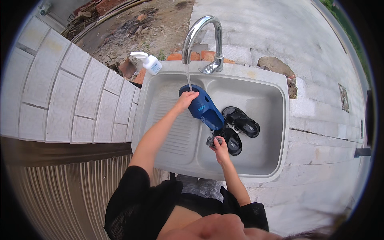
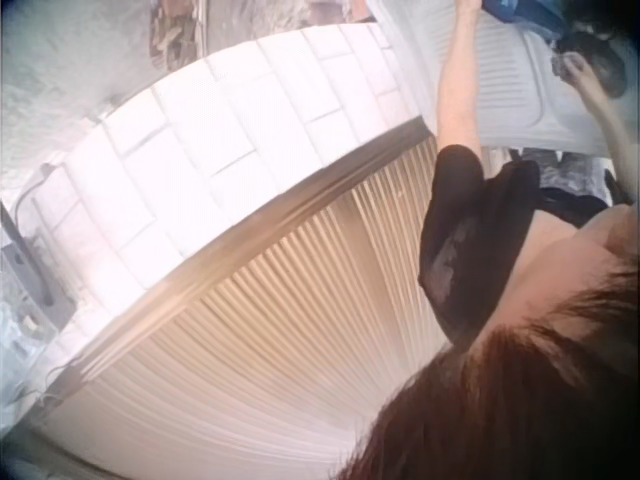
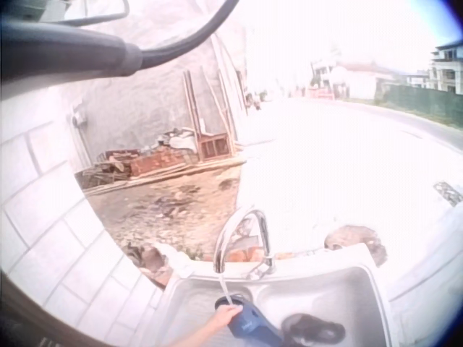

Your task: The person washes several pairs of sandals in an outdoor sink, scrubbing them with a small brush under running water.

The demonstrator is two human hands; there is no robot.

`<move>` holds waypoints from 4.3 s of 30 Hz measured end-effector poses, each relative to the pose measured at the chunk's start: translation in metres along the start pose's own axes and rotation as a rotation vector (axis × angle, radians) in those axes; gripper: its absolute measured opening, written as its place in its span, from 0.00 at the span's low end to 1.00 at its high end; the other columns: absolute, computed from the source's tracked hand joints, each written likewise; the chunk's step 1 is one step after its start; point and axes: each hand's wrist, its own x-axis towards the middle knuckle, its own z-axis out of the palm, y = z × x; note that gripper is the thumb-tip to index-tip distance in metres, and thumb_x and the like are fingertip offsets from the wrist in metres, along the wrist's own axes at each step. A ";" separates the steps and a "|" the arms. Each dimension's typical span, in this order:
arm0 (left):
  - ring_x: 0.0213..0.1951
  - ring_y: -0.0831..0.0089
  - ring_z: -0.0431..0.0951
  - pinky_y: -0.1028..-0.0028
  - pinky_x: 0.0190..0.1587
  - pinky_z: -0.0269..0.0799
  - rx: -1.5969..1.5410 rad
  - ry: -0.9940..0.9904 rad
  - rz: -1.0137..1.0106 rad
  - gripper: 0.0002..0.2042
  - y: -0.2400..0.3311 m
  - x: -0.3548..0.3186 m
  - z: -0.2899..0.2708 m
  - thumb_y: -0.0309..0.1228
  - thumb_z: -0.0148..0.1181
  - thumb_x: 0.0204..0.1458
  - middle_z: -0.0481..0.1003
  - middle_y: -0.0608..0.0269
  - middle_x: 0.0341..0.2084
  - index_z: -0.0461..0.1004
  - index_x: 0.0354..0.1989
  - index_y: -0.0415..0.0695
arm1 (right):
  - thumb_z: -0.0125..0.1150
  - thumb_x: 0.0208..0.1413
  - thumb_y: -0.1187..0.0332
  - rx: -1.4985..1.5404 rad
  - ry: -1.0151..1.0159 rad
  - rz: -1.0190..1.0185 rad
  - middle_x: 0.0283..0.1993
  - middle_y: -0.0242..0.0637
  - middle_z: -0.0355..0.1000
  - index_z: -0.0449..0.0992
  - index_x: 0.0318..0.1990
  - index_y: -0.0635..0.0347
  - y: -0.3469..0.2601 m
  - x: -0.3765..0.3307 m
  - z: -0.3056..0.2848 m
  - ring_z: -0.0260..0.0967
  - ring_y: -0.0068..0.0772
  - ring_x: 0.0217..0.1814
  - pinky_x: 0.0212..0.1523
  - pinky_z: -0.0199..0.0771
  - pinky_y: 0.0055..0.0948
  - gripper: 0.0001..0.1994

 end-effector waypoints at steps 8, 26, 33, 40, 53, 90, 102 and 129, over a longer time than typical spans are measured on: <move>0.34 0.76 0.72 0.75 0.42 0.66 -0.398 0.187 -0.222 0.24 -0.037 0.026 0.007 0.50 0.57 0.48 0.74 0.63 0.32 0.74 0.36 0.37 | 0.56 0.55 0.65 0.171 0.224 -0.087 0.42 0.30 0.66 0.62 0.46 0.52 -0.024 0.008 -0.014 0.66 0.25 0.42 0.39 0.70 0.31 0.13; 0.31 0.81 0.72 0.80 0.38 0.66 -0.298 0.412 0.017 0.19 0.001 -0.042 -0.117 0.45 0.56 0.52 0.76 0.66 0.28 0.77 0.30 0.36 | 0.64 0.45 0.59 -1.102 -0.178 -0.631 0.51 0.52 0.64 0.57 0.58 0.60 0.025 0.022 0.108 0.57 0.53 0.54 0.56 0.57 0.41 0.34; 0.43 0.68 0.74 0.69 0.47 0.68 -0.638 0.296 -0.348 0.24 -0.012 -0.054 -0.022 0.49 0.50 0.54 0.73 0.56 0.43 0.69 0.46 0.38 | 0.63 0.46 0.57 -0.973 0.014 -0.709 0.51 0.49 0.64 0.56 0.59 0.64 -0.047 0.023 0.091 0.56 0.49 0.56 0.55 0.54 0.43 0.35; 0.41 0.68 0.75 0.69 0.47 0.69 -0.586 -0.003 -0.313 0.24 0.002 -0.049 0.093 0.49 0.46 0.57 0.73 0.57 0.41 0.66 0.49 0.39 | 0.61 0.48 0.62 -0.736 0.142 -0.485 0.38 0.41 0.74 0.72 0.44 0.57 -0.090 0.030 0.013 0.70 0.40 0.43 0.47 0.63 0.35 0.15; 0.53 0.57 0.62 0.66 0.53 0.60 0.960 0.013 0.052 0.20 -0.077 -0.152 0.044 0.29 0.63 0.43 0.63 0.57 0.52 0.70 0.48 0.52 | 0.58 0.50 0.55 -1.045 0.836 -0.446 0.51 0.49 0.68 0.66 0.51 0.64 -0.312 0.166 -0.092 0.63 0.50 0.55 0.53 0.58 0.52 0.26; 0.46 0.67 0.71 0.70 0.45 0.69 -0.026 0.161 -0.143 0.33 -0.048 -0.114 -0.037 0.34 0.62 0.47 0.66 0.51 0.49 0.53 0.61 0.44 | 0.36 0.58 0.72 0.417 -0.013 0.209 0.53 0.45 0.66 0.62 0.52 0.69 -0.063 0.174 0.179 0.63 0.41 0.55 0.56 0.62 0.36 0.16; 0.37 0.67 0.73 0.71 0.42 0.71 0.192 0.402 -0.069 0.25 -0.122 -0.109 -0.064 0.19 0.54 0.43 0.69 0.54 0.44 0.63 0.54 0.46 | 0.66 0.41 0.64 -1.707 -0.267 -0.949 0.45 0.42 0.65 0.67 0.47 0.55 0.044 -0.012 0.153 0.59 0.46 0.50 0.51 0.60 0.41 0.23; 0.28 0.71 0.74 0.72 0.32 0.68 -0.234 0.583 -0.340 0.15 -0.090 -0.037 0.019 0.35 0.60 0.48 0.76 0.55 0.27 0.74 0.31 0.31 | 0.57 0.50 0.60 -1.381 0.224 -0.778 0.40 0.44 0.64 0.68 0.45 0.57 -0.035 0.143 0.124 0.58 0.47 0.46 0.45 0.57 0.43 0.17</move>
